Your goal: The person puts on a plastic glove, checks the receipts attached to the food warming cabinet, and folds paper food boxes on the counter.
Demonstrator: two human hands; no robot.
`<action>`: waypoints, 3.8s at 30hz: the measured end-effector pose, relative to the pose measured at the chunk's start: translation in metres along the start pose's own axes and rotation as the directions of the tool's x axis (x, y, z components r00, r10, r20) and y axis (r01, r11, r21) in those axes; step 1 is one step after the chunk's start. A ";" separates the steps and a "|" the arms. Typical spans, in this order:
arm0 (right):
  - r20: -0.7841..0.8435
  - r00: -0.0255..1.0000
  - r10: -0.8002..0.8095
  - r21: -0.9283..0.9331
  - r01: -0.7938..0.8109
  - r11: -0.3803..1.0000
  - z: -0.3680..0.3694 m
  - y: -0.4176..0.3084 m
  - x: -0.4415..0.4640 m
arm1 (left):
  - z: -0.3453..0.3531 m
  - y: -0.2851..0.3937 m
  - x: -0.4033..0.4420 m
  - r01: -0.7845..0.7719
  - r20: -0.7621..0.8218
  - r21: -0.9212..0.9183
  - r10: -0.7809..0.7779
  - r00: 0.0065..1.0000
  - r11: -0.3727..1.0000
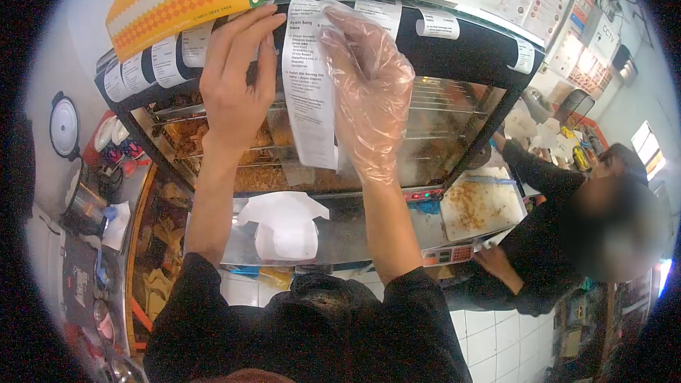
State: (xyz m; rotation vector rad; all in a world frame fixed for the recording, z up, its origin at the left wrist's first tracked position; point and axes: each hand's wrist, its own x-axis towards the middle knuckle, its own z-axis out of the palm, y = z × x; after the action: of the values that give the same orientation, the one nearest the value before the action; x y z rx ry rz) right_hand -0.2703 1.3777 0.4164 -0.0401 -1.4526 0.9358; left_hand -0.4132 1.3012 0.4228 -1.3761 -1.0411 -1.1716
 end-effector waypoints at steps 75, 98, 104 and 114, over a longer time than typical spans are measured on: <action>-0.256 0.966 0.025 -0.255 -0.092 0.963 -0.068 -0.034 -0.011 | 0.000 -0.039 0.026 -0.066 0.564 0.008 0.050 0.824 0.998; -0.191 0.969 0.156 -0.113 -0.179 0.977 -0.116 -0.001 -0.020 | -0.020 -0.024 0.045 -0.130 0.646 -0.101 0.165 0.745 0.986; -0.195 0.968 0.155 -0.177 -0.190 0.966 -0.126 0.009 -0.025 | 0.004 -0.004 0.041 0.094 0.590 0.087 -0.127 0.797 0.992; -0.188 0.966 0.180 -0.176 -0.213 0.961 -0.125 0.017 -0.037 | 0.025 0.002 0.031 -0.046 0.412 0.273 -0.073 0.908 0.961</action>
State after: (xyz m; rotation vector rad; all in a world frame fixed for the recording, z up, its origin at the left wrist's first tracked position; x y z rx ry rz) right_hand -0.1677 1.4311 0.3543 -0.4078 -1.3930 0.9233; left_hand -0.4038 1.3262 0.4527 -1.4244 -1.4609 -0.7112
